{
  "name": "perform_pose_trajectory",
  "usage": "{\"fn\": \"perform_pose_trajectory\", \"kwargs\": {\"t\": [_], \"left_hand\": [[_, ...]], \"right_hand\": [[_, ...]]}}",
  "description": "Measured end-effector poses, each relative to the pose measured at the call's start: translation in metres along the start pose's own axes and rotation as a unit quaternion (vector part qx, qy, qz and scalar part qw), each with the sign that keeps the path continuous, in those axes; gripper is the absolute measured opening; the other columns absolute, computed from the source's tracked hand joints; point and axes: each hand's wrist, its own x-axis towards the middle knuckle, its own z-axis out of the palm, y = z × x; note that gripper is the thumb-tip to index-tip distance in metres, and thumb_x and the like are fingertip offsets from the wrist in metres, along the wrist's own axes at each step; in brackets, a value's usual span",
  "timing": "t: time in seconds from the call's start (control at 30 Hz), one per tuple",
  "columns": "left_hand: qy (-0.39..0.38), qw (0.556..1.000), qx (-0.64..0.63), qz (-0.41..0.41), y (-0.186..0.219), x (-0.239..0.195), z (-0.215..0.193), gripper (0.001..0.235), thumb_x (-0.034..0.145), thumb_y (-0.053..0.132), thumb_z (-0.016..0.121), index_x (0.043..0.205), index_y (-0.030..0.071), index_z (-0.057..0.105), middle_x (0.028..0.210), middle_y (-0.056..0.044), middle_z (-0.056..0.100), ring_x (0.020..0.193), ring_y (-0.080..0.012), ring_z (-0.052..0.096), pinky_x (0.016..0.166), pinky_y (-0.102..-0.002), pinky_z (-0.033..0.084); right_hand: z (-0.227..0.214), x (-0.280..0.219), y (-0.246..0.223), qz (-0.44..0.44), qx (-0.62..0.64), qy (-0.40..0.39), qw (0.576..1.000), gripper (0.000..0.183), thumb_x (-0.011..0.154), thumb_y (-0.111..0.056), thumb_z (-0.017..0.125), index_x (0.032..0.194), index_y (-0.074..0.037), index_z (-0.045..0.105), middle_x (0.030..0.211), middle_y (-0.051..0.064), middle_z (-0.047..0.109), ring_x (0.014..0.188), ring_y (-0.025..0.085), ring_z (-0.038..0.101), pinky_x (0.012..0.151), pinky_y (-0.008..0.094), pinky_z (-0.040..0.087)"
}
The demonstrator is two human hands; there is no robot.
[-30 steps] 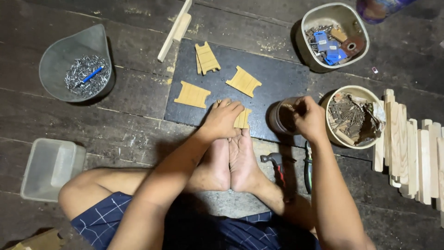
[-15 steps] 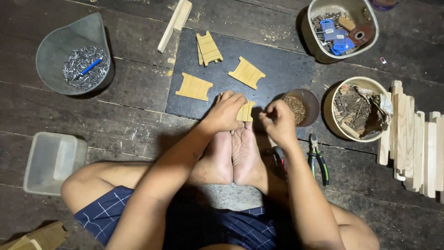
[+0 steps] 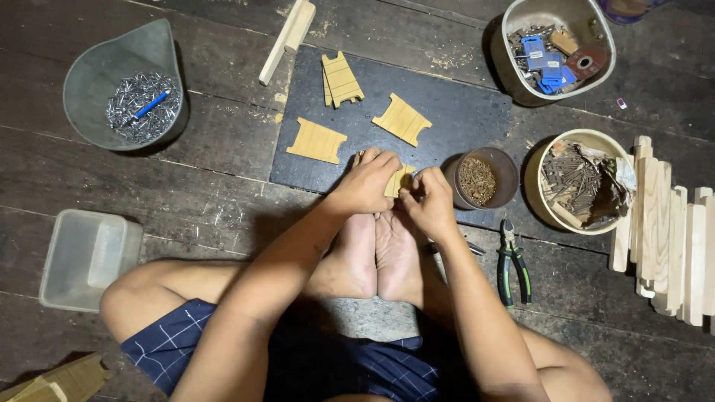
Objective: Assembling small wooden components using a hammer and nails while sitting on the floor.
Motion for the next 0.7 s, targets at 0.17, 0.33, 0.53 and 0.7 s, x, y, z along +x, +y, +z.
{"fn": "perform_pose_trajectory", "kwargs": {"t": [0.17,0.33,0.53,0.7], "left_hand": [[-0.002,1.000,0.005,0.005,-0.001,0.003,0.003,0.063,0.068,0.034,0.078,0.123,0.014,0.055,0.131,-0.006,0.052,0.133,-0.0341,0.043,0.109,-0.063,0.040],[-0.005,1.000,0.012,0.007,-0.004,0.003,0.010,0.068,0.068,0.036,0.079,0.128,0.017,0.055,0.133,-0.003,0.053,0.133,-0.0331,0.043,0.109,-0.065,0.039],[-0.015,0.999,0.023,0.024,-0.003,0.001,0.003,0.065,0.070,0.042,0.080,0.124,0.017,0.055,0.135,-0.004,0.053,0.135,-0.0344,0.043,0.110,-0.067,0.040],[-0.012,1.000,0.024,0.011,-0.001,0.005,0.000,0.064,0.070,0.040,0.081,0.123,0.015,0.056,0.136,-0.005,0.053,0.135,-0.0357,0.044,0.109,-0.069,0.040]], "right_hand": [[0.001,0.003,-0.001,-0.018,-0.016,-0.012,1.000,0.038,0.072,-0.002,0.089,0.086,-0.010,0.054,0.082,0.010,0.051,0.074,0.039,0.062,0.066,0.045,0.049],[0.002,0.007,-0.013,-0.006,-0.042,-0.054,0.998,0.035,0.075,-0.002,0.088,0.092,-0.009,0.058,0.086,0.012,0.054,0.079,0.040,0.065,0.071,0.046,0.052],[-0.048,-0.026,-0.033,0.041,-0.098,-0.002,0.994,0.036,0.080,-0.016,0.095,0.099,-0.006,0.066,0.093,0.014,0.058,0.083,0.041,0.065,0.076,0.048,0.053],[-0.087,-0.119,-0.020,0.254,-0.183,-0.017,0.950,0.043,0.087,-0.028,0.087,0.109,-0.001,0.061,0.100,0.026,0.062,0.099,0.050,0.065,0.087,0.057,0.053]]}}
